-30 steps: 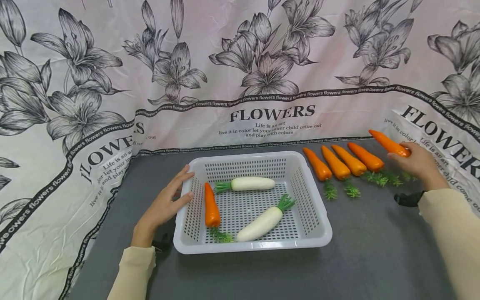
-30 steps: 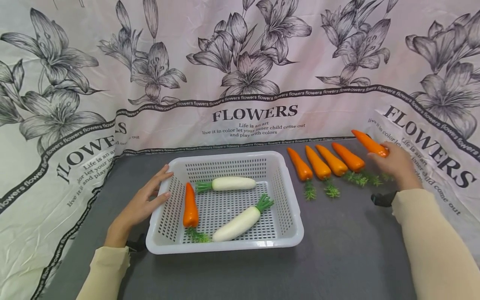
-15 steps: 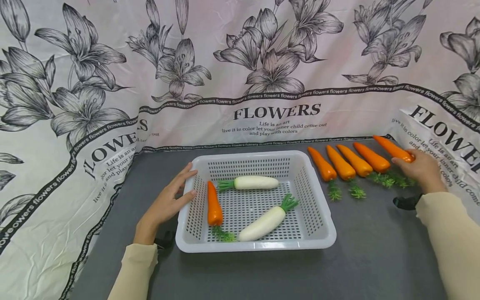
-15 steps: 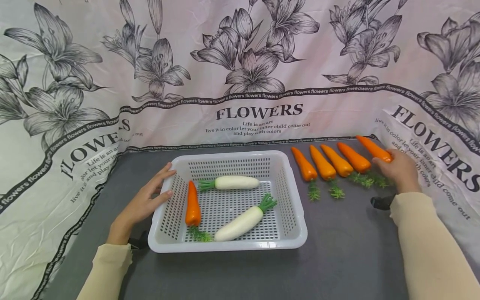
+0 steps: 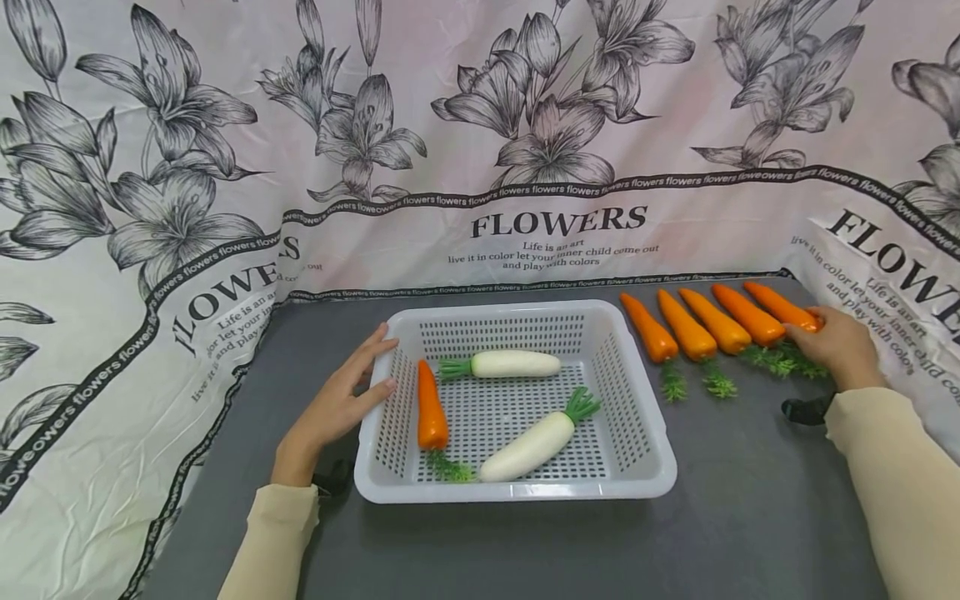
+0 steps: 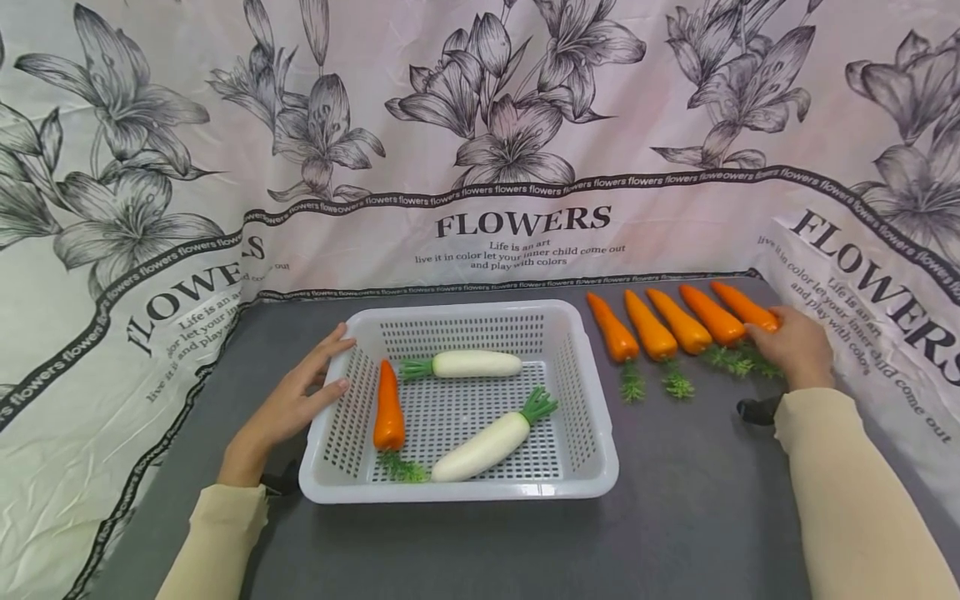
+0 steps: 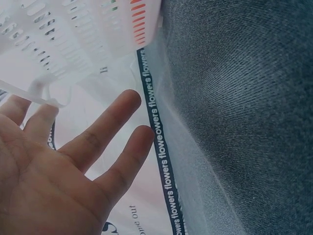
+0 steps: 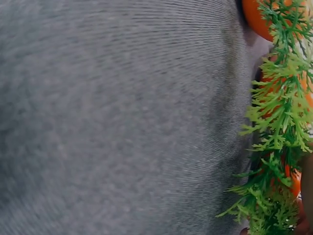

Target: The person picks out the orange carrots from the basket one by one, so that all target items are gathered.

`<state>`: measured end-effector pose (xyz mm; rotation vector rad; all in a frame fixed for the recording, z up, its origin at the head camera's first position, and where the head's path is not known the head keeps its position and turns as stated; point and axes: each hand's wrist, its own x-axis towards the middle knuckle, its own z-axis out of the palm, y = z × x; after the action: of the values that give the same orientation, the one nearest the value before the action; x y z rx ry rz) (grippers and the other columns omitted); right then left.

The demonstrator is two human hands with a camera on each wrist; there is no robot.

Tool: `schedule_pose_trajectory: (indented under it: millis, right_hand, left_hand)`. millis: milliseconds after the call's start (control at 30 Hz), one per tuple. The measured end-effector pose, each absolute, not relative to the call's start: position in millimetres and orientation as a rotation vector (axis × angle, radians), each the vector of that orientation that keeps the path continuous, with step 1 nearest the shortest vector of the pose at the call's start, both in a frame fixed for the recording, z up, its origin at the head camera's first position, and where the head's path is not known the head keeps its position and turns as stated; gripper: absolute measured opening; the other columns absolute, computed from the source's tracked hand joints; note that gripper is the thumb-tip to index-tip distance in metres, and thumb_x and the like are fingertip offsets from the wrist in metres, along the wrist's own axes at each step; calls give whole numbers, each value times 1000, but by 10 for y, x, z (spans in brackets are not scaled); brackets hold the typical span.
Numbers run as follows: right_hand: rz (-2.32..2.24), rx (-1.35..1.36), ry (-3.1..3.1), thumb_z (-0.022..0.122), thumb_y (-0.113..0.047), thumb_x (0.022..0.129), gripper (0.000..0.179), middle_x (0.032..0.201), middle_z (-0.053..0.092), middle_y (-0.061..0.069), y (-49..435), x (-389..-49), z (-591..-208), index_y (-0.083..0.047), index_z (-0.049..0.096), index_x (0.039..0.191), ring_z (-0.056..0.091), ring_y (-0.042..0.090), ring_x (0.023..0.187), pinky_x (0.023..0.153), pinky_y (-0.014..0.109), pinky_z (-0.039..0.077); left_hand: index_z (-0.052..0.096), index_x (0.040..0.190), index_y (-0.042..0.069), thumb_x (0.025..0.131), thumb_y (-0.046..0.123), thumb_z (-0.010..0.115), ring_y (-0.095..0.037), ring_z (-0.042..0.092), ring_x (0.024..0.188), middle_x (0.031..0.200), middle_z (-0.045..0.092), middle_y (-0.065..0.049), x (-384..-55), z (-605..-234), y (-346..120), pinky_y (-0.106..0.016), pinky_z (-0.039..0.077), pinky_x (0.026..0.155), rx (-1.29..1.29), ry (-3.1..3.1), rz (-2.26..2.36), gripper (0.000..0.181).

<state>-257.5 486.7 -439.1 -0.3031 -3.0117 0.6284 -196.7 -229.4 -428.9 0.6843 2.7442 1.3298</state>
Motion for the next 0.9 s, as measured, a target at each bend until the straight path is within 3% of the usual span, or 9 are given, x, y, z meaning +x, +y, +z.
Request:
schedule_pose_trajectory:
  millis: [233,533,800,900]
  right_hand:
    - [632,-260,-3019,48,-39,103,65,128,45,45,4859,-2543,-4406,17,43,135,47,61,110,91,68,40]
    - [669,-194,-3045,50,-44,103,69,123,51,45,4808,-2529,-4418,19,45,133,55,55,101,76,56,46]
    - [664,-182,-3084,46,-43,103,71,122,51,47,4769,-2513,-4374,22,45,132,56,54,99,70,48,48]
    - [668,-218,-3113,43,-46,104,74,124,49,48,4780,-2510,-4352,22,43,133,55,55,101,72,51,49]
  left_hand:
    - [36,159,22,102,23,60,-28,62,115,173,14,2,-1987,-4306,-2288,-55,48,101,693,2757,1321,62]
    - [36,159,17,102,21,58,-28,62,112,173,15,-4,-1988,-4298,-2290,-55,48,100,716,2770,1315,61]
    - [37,158,19,102,22,59,-27,63,111,173,15,-3,-1991,-4315,-2293,-54,49,101,694,2779,1301,61]
    - [36,158,20,102,22,59,-27,62,111,173,15,-2,-1995,-4313,-2289,-55,48,101,698,2777,1301,61]
